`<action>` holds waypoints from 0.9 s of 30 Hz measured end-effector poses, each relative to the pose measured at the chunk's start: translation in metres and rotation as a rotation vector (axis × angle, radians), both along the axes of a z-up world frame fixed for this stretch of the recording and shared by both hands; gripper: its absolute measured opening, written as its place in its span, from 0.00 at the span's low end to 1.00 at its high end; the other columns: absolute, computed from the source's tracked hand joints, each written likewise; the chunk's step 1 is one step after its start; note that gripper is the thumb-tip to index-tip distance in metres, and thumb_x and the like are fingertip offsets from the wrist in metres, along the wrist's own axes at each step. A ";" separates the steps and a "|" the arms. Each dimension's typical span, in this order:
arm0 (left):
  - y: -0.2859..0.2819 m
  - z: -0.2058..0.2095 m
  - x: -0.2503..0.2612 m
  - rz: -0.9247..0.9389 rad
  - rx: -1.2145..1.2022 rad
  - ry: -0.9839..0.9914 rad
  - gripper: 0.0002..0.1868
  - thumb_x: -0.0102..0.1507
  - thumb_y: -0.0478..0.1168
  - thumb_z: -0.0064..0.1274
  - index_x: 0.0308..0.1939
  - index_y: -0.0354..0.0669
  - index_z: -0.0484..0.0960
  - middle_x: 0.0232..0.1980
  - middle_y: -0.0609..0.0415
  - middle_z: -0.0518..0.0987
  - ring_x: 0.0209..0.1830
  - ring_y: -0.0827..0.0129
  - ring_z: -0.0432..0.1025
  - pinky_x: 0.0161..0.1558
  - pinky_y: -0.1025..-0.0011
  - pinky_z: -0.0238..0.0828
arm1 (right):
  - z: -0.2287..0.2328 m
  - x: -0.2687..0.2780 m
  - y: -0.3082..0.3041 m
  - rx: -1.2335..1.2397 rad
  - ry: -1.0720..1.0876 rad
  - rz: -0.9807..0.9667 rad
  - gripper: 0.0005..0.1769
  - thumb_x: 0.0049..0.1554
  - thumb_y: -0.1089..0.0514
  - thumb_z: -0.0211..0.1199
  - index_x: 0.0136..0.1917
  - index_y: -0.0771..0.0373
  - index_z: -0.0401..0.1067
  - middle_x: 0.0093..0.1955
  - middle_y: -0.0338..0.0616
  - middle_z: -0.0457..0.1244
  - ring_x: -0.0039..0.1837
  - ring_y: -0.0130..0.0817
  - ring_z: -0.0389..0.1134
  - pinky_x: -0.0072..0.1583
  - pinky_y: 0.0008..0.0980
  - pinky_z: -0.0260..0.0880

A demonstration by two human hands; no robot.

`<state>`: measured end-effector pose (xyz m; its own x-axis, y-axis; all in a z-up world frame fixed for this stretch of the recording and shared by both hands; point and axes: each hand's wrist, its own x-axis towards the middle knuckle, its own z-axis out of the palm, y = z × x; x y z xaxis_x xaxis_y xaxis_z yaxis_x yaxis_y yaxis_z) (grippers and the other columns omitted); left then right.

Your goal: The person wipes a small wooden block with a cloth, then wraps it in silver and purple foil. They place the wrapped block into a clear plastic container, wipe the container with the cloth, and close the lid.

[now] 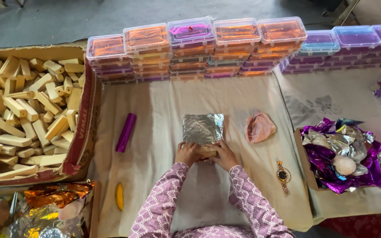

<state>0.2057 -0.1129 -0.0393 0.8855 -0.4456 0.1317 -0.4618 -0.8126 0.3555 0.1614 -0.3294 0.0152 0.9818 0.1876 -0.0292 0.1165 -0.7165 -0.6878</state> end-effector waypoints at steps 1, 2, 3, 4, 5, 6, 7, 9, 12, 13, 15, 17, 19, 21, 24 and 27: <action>0.000 -0.002 0.001 0.001 -0.001 -0.002 0.28 0.52 0.57 0.69 0.50 0.51 0.81 0.49 0.59 0.81 0.51 0.65 0.76 0.66 0.55 0.60 | -0.002 0.001 -0.001 -0.001 -0.002 0.001 0.36 0.46 0.57 0.75 0.68 0.43 0.70 0.63 0.38 0.59 0.63 0.39 0.67 0.60 0.38 0.71; 0.001 -0.004 0.002 -0.006 0.005 0.024 0.27 0.54 0.57 0.68 0.52 0.53 0.81 0.49 0.59 0.81 0.51 0.66 0.76 0.68 0.54 0.58 | -0.004 0.001 -0.001 0.003 -0.008 0.004 0.36 0.46 0.56 0.76 0.67 0.43 0.71 0.62 0.38 0.59 0.63 0.39 0.66 0.60 0.38 0.70; 0.002 -0.006 0.003 -0.014 0.011 0.051 0.26 0.55 0.57 0.67 0.53 0.54 0.81 0.49 0.60 0.81 0.52 0.67 0.76 0.69 0.53 0.56 | -0.006 0.001 -0.002 0.006 -0.014 0.008 0.36 0.45 0.55 0.76 0.67 0.43 0.71 0.61 0.37 0.60 0.63 0.39 0.66 0.60 0.38 0.70; 0.001 -0.007 0.004 -0.014 0.012 0.049 0.26 0.55 0.57 0.67 0.53 0.54 0.81 0.49 0.60 0.81 0.52 0.67 0.76 0.69 0.53 0.56 | -0.005 0.002 -0.001 0.008 -0.015 0.008 0.36 0.45 0.55 0.76 0.67 0.43 0.71 0.61 0.37 0.60 0.63 0.39 0.66 0.60 0.38 0.70; 0.001 -0.008 0.005 -0.016 0.043 -0.007 0.26 0.54 0.57 0.67 0.52 0.55 0.81 0.50 0.61 0.81 0.53 0.67 0.76 0.70 0.50 0.53 | -0.004 0.003 -0.001 0.005 -0.021 0.009 0.36 0.45 0.55 0.77 0.66 0.43 0.71 0.60 0.37 0.60 0.64 0.38 0.66 0.61 0.38 0.70; 0.000 -0.009 0.004 -0.019 0.073 -0.059 0.26 0.53 0.56 0.67 0.52 0.55 0.81 0.51 0.62 0.82 0.54 0.68 0.75 0.71 0.47 0.50 | -0.004 0.002 -0.001 0.002 -0.022 0.010 0.36 0.45 0.54 0.77 0.66 0.43 0.72 0.60 0.36 0.60 0.64 0.38 0.65 0.61 0.38 0.70; 0.000 -0.006 0.003 -0.019 0.074 -0.057 0.26 0.53 0.56 0.67 0.52 0.55 0.81 0.51 0.62 0.82 0.54 0.68 0.75 0.71 0.47 0.50 | -0.004 0.001 0.000 0.004 -0.020 0.011 0.36 0.45 0.54 0.77 0.66 0.43 0.72 0.60 0.36 0.60 0.64 0.38 0.65 0.61 0.38 0.70; -0.003 -0.002 -0.001 -0.004 0.134 0.026 0.26 0.57 0.56 0.66 0.56 0.56 0.79 0.55 0.62 0.81 0.61 0.68 0.73 0.75 0.45 0.45 | -0.004 -0.002 0.001 0.007 -0.024 -0.001 0.36 0.45 0.54 0.76 0.67 0.42 0.72 0.59 0.36 0.61 0.64 0.37 0.65 0.61 0.37 0.70; -0.005 0.040 -0.004 -0.067 0.068 0.143 0.41 0.47 0.55 0.71 0.61 0.51 0.74 0.61 0.56 0.77 0.65 0.63 0.68 0.73 0.43 0.37 | -0.012 0.002 -0.002 0.005 -0.054 0.003 0.35 0.45 0.53 0.76 0.67 0.43 0.72 0.59 0.37 0.61 0.64 0.38 0.65 0.62 0.38 0.69; -0.005 0.037 -0.002 -0.066 0.067 0.140 0.41 0.47 0.55 0.71 0.61 0.51 0.74 0.61 0.56 0.77 0.65 0.63 0.68 0.73 0.43 0.37 | -0.012 0.006 -0.002 0.004 -0.057 0.004 0.35 0.45 0.53 0.76 0.67 0.43 0.72 0.59 0.37 0.61 0.64 0.38 0.65 0.62 0.38 0.69; -0.005 0.027 -0.006 -0.173 0.171 0.082 0.53 0.43 0.51 0.73 0.72 0.49 0.68 0.68 0.52 0.73 0.70 0.57 0.65 0.71 0.42 0.32 | -0.015 0.005 -0.003 0.016 -0.076 0.021 0.35 0.46 0.52 0.77 0.66 0.44 0.72 0.59 0.39 0.61 0.64 0.40 0.65 0.62 0.39 0.68; -0.001 -0.008 -0.005 -0.155 0.185 0.023 0.46 0.49 0.47 0.70 0.70 0.49 0.70 0.66 0.54 0.76 0.67 0.62 0.68 0.75 0.44 0.34 | -0.017 0.001 -0.001 0.029 -0.069 0.017 0.34 0.46 0.52 0.76 0.67 0.45 0.72 0.59 0.39 0.61 0.64 0.40 0.65 0.63 0.39 0.68; -0.004 -0.025 -0.002 -0.139 0.192 -0.044 0.38 0.54 0.43 0.67 0.68 0.49 0.72 0.64 0.57 0.78 0.65 0.67 0.71 0.78 0.46 0.35 | -0.021 0.001 -0.006 0.034 -0.069 0.009 0.34 0.47 0.52 0.75 0.67 0.45 0.72 0.60 0.39 0.61 0.65 0.40 0.65 0.63 0.39 0.68; -0.005 -0.023 -0.001 -0.083 0.103 0.011 0.33 0.56 0.45 0.66 0.65 0.54 0.74 0.61 0.59 0.80 0.64 0.68 0.73 0.80 0.48 0.36 | -0.030 0.003 -0.010 0.044 -0.070 0.022 0.34 0.47 0.52 0.75 0.67 0.46 0.72 0.60 0.39 0.61 0.65 0.40 0.65 0.65 0.39 0.68; -0.008 -0.019 0.000 -0.032 0.102 0.111 0.31 0.57 0.47 0.66 0.64 0.56 0.76 0.62 0.60 0.79 0.58 0.67 0.75 0.79 0.48 0.35 | 0.014 0.004 -0.002 0.029 -0.016 0.031 0.40 0.44 0.49 0.78 0.69 0.48 0.70 0.63 0.41 0.60 0.66 0.42 0.63 0.64 0.41 0.66; -0.010 0.000 -0.006 0.008 0.078 0.247 0.29 0.58 0.49 0.66 0.63 0.61 0.78 0.62 0.64 0.80 0.57 0.69 0.77 0.82 0.49 0.34 | 0.002 0.003 -0.008 -0.082 0.043 0.080 0.40 0.43 0.50 0.77 0.69 0.49 0.70 0.65 0.40 0.60 0.68 0.43 0.62 0.64 0.42 0.66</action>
<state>0.2001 -0.1233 -0.0388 0.8901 -0.4386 -0.1237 -0.3621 -0.8455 0.3924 0.1646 -0.3374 0.0168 0.9614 0.2603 -0.0894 0.1471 -0.7605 -0.6325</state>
